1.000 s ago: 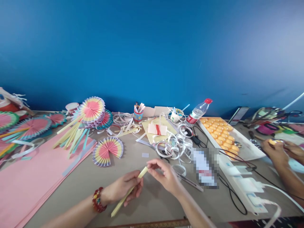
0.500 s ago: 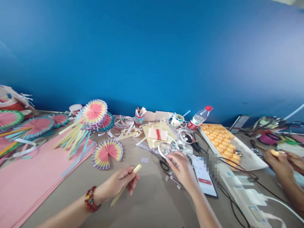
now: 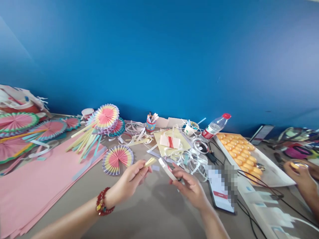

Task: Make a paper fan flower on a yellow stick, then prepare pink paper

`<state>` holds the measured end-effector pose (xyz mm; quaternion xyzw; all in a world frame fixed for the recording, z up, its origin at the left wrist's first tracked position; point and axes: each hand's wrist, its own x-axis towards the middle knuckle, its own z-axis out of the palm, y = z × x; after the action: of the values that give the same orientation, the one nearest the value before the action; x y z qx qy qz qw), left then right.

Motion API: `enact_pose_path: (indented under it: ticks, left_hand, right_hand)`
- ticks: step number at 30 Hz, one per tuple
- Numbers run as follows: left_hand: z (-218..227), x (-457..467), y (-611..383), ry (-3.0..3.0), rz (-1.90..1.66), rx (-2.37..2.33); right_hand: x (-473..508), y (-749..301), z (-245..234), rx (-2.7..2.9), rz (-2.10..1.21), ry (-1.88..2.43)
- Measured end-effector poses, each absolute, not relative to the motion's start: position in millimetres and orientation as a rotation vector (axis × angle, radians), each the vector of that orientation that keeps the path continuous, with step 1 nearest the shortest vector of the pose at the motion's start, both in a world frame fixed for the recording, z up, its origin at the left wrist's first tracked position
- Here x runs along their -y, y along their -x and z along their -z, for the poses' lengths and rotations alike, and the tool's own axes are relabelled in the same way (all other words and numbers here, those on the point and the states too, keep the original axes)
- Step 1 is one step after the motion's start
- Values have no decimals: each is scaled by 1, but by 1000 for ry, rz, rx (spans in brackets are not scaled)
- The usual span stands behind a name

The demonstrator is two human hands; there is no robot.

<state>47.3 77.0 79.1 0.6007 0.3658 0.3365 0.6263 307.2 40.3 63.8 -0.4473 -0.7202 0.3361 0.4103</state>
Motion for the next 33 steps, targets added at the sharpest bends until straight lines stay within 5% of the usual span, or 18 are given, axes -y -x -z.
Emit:
enact_pose_path:
  ticks: [14,33]
  left_hand:
    - [-88,-67,-69,-2033,-838,-1004]
    - [-70,-62,-73,-1949,-1014,-1097]
  right_hand:
    - [-31,-264,-84,1899,-334,1221]
    - [-28,-244,-76,1810,-314,1302]
